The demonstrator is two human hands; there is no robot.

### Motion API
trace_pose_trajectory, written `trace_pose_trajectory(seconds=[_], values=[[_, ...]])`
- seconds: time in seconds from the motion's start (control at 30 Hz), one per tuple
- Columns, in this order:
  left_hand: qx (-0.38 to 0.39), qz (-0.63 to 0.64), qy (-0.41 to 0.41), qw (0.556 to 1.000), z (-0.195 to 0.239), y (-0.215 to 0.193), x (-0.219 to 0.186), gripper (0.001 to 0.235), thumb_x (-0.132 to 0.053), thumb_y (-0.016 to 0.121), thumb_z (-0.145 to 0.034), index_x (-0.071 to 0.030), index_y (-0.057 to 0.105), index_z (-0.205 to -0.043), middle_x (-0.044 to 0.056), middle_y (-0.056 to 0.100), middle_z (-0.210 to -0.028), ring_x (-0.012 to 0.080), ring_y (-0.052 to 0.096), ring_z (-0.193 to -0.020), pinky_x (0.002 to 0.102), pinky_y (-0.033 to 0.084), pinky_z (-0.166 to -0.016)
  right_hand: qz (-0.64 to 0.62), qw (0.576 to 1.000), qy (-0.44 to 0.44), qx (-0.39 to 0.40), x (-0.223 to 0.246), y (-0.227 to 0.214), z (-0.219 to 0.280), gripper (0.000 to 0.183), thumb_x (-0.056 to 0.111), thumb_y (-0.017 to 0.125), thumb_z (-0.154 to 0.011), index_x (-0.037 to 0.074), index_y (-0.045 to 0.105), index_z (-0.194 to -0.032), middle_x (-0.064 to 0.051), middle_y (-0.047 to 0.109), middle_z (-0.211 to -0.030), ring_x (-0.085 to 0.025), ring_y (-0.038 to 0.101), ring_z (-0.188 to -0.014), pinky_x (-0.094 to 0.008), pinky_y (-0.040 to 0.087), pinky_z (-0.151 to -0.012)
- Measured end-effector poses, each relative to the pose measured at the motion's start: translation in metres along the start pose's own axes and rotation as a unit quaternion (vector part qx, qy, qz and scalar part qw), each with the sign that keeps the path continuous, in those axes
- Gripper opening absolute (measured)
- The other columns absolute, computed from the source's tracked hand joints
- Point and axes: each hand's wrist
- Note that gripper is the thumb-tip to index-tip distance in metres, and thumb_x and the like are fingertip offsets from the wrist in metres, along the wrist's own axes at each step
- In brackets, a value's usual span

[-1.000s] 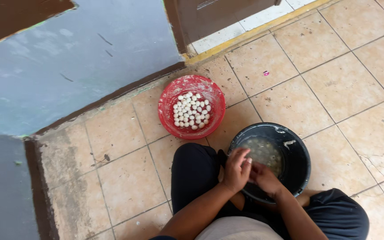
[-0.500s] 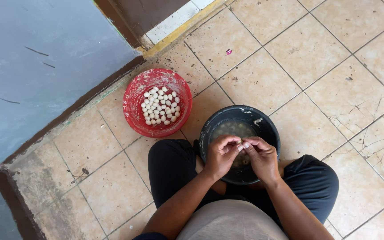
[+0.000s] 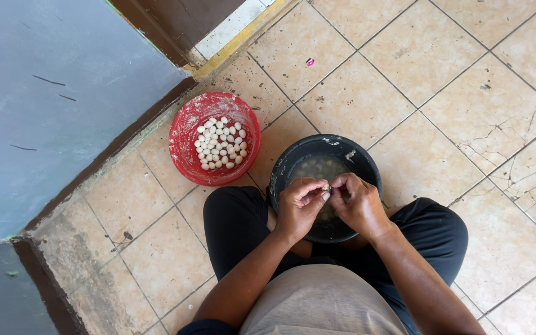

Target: The person sits on the floor and peels hard-boiled eggs by hand. They remove the shell from each egg and place the peeled egg into a red bowl. The discarded shells are dropped into a black basin containing water.

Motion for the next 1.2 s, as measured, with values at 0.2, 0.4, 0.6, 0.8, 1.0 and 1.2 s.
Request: trace_pose_trajectory(seconds=[0.2,0.4,0.6,0.8,1.0,1.2], values=[[0.013,0.267,-0.175,0.948,0.004,0.003,0.017,0.036,-0.004,0.063,-0.101,0.005,0.062,-0.136,0.014,0.070,-0.120,0.0172,0.070,-0.105,0.033,0.062,-0.095,-0.322,0.932,0.168,0.012,-0.020,-0.003,0.010,0.009,-0.001,0.061,-0.096,0.000,0.056,-0.103,-0.004,0.068,-0.097,-0.010,0.068,-0.084,-0.026,0.060,-0.074],[0.029,0.204,-0.173,0.963,0.008,0.001,0.021,0.043,-0.004,0.067,-0.099,0.006,0.058,-0.140,0.012,0.070,-0.115,0.0160,0.069,-0.103,0.032,0.060,-0.095,-0.325,0.925,0.197,0.008,-0.013,-0.009,0.010,0.019,0.004,0.050,-0.105,-0.002,0.063,-0.117,-0.007,0.071,-0.097,-0.013,0.071,-0.086,-0.029,0.063,-0.080],[0.034,0.153,-0.146,0.977,0.011,0.002,0.023,0.040,-0.001,0.069,-0.098,0.007,0.061,-0.136,0.013,0.071,-0.114,0.0147,0.069,-0.101,0.029,0.059,-0.093,-0.022,0.996,-0.059,0.061,0.020,-0.033,0.001,0.019,0.002,0.069,-0.089,-0.003,0.069,-0.108,-0.014,0.074,-0.094,-0.022,0.074,-0.081,-0.033,0.059,-0.069],[0.030,0.042,-0.054,0.997,0.017,0.007,0.016,0.034,0.002,0.071,-0.096,0.006,0.064,-0.130,0.012,0.069,-0.118,0.0151,0.071,-0.104,0.028,0.062,-0.093,0.076,0.988,-0.122,0.056,0.030,-0.030,-0.005,0.018,0.000,0.071,-0.087,0.000,0.067,-0.105,-0.015,0.072,-0.088,-0.030,0.073,-0.078,-0.036,0.059,-0.066],[0.058,0.101,-0.099,0.988,0.014,0.003,0.017,0.037,0.002,0.068,-0.099,0.006,0.062,-0.135,0.015,0.069,-0.119,0.0159,0.069,-0.104,0.030,0.060,-0.095,0.017,0.998,-0.008,0.063,0.011,-0.021,0.001,0.010,-0.001,0.068,-0.090,0.000,0.065,-0.100,-0.009,0.072,-0.084,-0.017,0.074,-0.071,-0.029,0.059,-0.061],[0.057,0.174,-0.165,0.969,0.011,-0.001,0.022,0.036,-0.005,0.061,-0.102,0.002,0.060,-0.137,0.012,0.070,-0.119,0.0162,0.069,-0.102,0.032,0.061,-0.094,-0.236,0.956,0.167,0.055,-0.006,-0.014,0.010,0.010,-0.001,0.060,-0.099,-0.003,0.061,-0.109,-0.006,0.071,-0.092,-0.011,0.071,-0.085,-0.027,0.060,-0.075]])
Point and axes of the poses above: each hand's wrist, its own z-axis away from the middle knuckle, its own y-axis out of the palm, x = y × z
